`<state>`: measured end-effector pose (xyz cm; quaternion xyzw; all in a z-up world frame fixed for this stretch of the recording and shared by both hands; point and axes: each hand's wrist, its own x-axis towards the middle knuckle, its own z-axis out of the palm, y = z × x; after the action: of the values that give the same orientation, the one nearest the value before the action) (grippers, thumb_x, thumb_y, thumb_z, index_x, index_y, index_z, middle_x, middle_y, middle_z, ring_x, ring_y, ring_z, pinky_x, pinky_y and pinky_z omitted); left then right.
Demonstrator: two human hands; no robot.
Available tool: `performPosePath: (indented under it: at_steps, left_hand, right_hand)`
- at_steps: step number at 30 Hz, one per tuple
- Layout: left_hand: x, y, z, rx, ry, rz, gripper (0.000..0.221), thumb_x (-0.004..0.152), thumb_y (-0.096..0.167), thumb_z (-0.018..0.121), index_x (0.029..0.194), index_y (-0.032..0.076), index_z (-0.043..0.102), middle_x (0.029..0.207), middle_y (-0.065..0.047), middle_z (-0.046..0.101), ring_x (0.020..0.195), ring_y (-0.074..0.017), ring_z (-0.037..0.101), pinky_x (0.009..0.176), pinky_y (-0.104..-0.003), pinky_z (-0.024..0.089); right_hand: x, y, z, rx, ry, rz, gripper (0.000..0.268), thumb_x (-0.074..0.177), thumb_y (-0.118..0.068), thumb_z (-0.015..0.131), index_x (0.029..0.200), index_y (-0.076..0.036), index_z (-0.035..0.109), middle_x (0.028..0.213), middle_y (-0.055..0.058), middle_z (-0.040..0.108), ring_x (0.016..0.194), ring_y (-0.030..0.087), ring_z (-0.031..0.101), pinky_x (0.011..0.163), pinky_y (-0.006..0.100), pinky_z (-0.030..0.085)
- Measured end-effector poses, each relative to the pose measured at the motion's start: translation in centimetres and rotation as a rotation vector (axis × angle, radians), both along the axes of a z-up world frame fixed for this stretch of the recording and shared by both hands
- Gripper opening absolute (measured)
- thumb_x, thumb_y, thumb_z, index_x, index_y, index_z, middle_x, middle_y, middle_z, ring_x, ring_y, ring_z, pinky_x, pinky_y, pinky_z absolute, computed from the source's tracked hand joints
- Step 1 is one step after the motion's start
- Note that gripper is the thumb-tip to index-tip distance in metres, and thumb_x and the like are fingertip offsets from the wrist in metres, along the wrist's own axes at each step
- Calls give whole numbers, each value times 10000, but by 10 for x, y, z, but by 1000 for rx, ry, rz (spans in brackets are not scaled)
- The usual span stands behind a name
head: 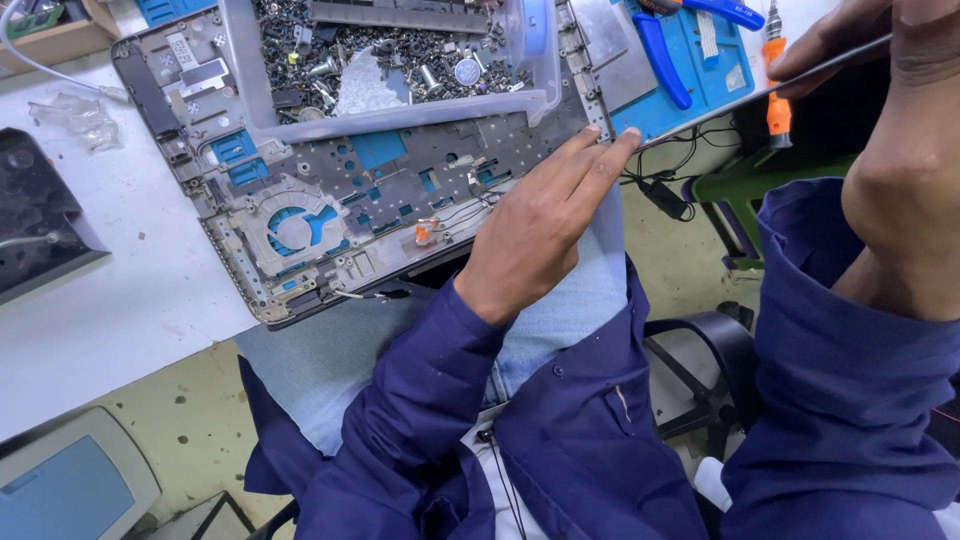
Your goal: Repairing a laptop by searching for and installing specific screws into the internal chassis using a screwdriver.
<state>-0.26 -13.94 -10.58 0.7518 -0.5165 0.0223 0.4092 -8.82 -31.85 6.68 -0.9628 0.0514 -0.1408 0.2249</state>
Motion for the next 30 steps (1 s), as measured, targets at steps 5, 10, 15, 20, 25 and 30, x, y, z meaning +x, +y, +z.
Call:
performPosePath:
  at_steps: [5, 10, 15, 20, 25, 30]
  left_hand:
    - [0, 0, 0, -3, 7, 5, 853, 842, -328, 371, 1602, 48, 277, 1481, -224, 596, 1486, -412, 516, 1196, -514, 519]
    - [-1, 0, 0, -10, 30, 3, 867, 837, -334, 360, 1609, 51, 265, 1496, -235, 584, 1498, -415, 504, 1211, -523, 513]
    - [-4, -5, -1, -30, -113, 153, 605, 1022, -200, 477, 1566, 34, 353, 1338, -172, 633, 1390, -387, 589, 1134, -483, 583]
    - [-5, -7, 2, -24, -264, 300, 405, 1071, -103, 542, 1461, 2, 507, 1129, -125, 704, 1218, -339, 694, 1045, -406, 614]
    - [-4, -5, 2, -89, -113, 231, 529, 974, -218, 413, 1454, -14, 500, 1131, -161, 696, 1256, -395, 653, 1078, -459, 586]
    - [-3, -4, 1, -45, -146, 196, 517, 1030, -180, 442, 1489, 54, 479, 1274, -132, 672, 1319, -370, 608, 1095, -481, 590]
  right_hand:
    - [0, -3, -1, -50, -37, 66, 667, 1480, -173, 175, 1301, 223, 681, 1239, 304, 724, 1174, 389, 718, 1187, 477, 550]
    - [2, -9, -10, 48, -15, 54, 705, 1424, -286, 146, 1312, 205, 640, 1231, 291, 679, 1156, 376, 686, 1129, 451, 553]
    - [-2, -27, -27, 148, -33, 104, 469, 1411, -223, 215, 1402, 169, 471, 1234, 315, 639, 1157, 411, 706, 1085, 467, 600]
    - [-9, -36, -33, 112, -70, 172, 367, 1419, -70, 301, 1408, 230, 512, 1284, 348, 576, 1157, 440, 696, 1087, 497, 609]
    - [-9, -35, -42, 197, -124, 6, 301, 1453, -124, 285, 1408, 111, 466, 1275, 272, 571, 1180, 392, 724, 1083, 456, 642]
    - [-5, -27, -43, 123, -152, -17, 370, 1464, -136, 290, 1377, 140, 520, 1221, 269, 637, 1134, 377, 737, 1092, 449, 639]
